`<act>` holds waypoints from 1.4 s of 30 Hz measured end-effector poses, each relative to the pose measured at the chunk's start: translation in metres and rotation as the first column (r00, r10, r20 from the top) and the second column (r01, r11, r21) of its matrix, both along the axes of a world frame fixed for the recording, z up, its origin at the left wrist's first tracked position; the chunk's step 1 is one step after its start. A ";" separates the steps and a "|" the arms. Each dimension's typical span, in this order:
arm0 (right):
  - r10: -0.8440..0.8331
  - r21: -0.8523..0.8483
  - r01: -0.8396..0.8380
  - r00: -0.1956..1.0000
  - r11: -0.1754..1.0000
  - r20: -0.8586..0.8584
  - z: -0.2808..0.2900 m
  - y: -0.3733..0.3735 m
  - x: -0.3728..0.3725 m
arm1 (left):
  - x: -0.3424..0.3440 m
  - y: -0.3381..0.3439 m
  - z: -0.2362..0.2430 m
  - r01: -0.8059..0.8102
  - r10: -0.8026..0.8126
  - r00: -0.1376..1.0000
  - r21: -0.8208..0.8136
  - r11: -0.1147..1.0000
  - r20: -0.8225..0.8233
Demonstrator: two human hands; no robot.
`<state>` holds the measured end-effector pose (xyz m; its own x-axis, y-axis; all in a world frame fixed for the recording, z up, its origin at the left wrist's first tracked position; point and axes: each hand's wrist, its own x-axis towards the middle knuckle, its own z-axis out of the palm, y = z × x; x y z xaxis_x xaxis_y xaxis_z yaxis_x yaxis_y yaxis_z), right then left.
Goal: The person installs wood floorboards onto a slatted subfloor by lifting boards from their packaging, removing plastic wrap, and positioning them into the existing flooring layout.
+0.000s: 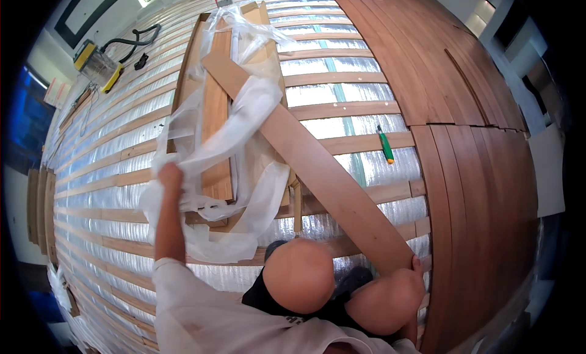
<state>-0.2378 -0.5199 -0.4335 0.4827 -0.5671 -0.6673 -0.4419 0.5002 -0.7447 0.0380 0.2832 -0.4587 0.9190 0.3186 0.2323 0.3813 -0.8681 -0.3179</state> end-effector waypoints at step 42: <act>-0.321 0.006 0.328 0.921 0.945 0.222 -0.086 -0.025 -0.151 | 0.127 -0.493 -0.033 -0.121 -0.272 0.952 -0.650 -0.750 0.137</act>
<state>-0.3889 -0.5453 -0.5199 0.3999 -0.7356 -0.5469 -0.0850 0.5643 -0.8212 0.1652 -0.2094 -0.4920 0.9018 -0.3492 -0.2546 0.3790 0.3561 0.8542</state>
